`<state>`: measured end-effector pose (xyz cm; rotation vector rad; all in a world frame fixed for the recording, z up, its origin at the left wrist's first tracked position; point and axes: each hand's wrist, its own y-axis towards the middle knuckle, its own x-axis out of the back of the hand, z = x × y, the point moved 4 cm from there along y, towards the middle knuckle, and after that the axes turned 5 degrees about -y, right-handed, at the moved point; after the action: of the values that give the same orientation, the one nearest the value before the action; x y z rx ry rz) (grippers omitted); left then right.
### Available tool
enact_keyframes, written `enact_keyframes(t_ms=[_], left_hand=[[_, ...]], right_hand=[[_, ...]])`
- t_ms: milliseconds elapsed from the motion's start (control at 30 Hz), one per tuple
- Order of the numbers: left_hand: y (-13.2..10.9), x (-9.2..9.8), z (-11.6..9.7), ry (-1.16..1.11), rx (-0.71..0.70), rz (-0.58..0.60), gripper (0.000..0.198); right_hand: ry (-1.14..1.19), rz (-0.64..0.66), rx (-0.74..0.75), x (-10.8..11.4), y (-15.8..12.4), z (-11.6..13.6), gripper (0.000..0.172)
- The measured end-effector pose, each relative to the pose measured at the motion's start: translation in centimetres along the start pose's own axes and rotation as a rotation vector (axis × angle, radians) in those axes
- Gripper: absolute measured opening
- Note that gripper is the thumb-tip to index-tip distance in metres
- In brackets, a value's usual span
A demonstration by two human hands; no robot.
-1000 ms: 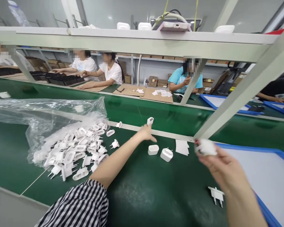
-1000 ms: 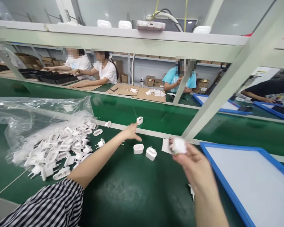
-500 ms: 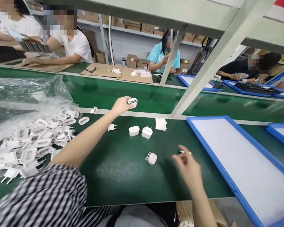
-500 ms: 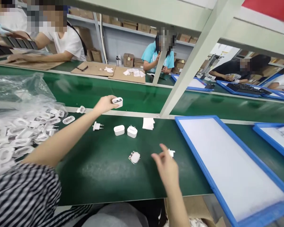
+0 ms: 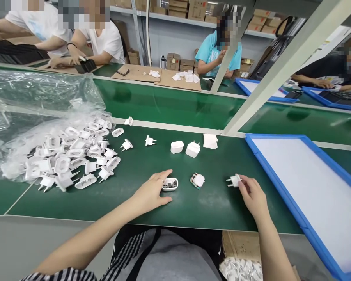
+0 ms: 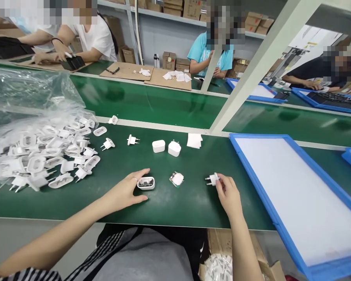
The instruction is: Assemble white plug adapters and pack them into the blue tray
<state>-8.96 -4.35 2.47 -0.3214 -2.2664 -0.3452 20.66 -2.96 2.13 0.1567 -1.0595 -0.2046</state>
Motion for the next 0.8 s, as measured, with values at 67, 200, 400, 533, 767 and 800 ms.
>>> enact_keyframes(t_ms=[67,200,400,533,767,800], left_hand=[[-0.7,1.0,-1.0,0.016,-0.013,-0.150,0.055],[-2.5,1.2,-4.4,-0.088,-0.174,-0.295,0.026],[-3.5,-1.8,-6.6,-0.281,-0.272,0.103,0.010],[-4.0,0.0,-4.1,-0.346,-0.132,-0.104,0.008],[-4.2,-1.3,-2.9,-1.079,0.288,0.142,0.029],[-4.1,-2.0,-3.6,-1.210,0.294,0.226,0.031]], right_hand=[[0.179,0.027,-0.094,0.0,-0.7,0.3,0.029],[0.128,0.045,-0.079,-0.7,-1.4,2.2,0.034],[-0.247,0.162,0.120,-2.6,-0.4,4.3,0.034],[-0.114,0.228,0.058,-1.7,-0.9,3.5,0.024],[0.284,0.226,0.440,-0.8,-5.4,11.3,0.023],[0.316,0.245,0.520,-1.1,-6.0,12.7,0.025]])
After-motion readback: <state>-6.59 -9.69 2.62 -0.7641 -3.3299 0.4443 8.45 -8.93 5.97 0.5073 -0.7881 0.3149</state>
